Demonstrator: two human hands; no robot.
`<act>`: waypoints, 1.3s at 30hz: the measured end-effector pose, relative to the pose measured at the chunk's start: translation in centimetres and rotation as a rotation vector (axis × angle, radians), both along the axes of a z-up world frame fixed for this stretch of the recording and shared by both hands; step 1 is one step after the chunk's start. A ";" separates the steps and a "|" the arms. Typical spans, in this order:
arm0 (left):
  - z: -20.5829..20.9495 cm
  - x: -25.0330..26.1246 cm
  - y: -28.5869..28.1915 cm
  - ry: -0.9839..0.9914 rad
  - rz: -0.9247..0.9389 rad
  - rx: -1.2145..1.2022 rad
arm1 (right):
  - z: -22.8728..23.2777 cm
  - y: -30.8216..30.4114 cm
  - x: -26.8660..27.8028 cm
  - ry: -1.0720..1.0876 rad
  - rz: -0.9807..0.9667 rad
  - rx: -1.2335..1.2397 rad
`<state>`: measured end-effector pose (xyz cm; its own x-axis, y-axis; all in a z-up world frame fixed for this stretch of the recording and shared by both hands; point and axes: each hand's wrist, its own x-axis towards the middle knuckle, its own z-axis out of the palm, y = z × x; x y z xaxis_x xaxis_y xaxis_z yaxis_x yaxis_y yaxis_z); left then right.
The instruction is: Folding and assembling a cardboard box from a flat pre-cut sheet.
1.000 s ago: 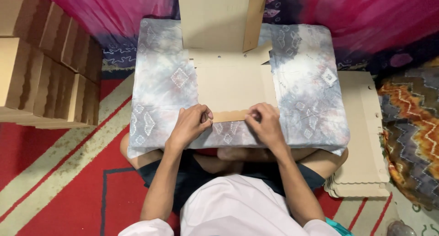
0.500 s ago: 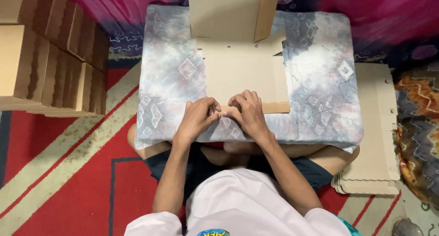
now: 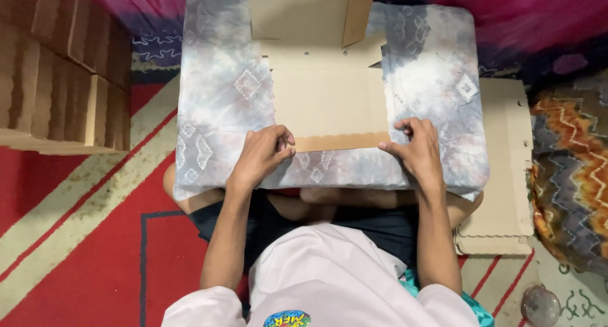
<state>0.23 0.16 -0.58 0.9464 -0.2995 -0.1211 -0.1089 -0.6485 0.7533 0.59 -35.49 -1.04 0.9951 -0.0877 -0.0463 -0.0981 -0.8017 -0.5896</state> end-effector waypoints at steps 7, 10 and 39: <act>-0.9 0.1 -0.5 -0.044 0.002 0.035 | -0.3 1.4 -1.5 -0.102 -0.054 0.131; -0.8 0.1 -0.7 -0.051 0.008 0.049 | -2.0 3.8 -1.4 -0.352 -0.043 0.070; -1.0 -0.5 -0.3 -0.118 0.014 -0.005 | -2.1 9.5 0.0 -0.264 0.275 0.045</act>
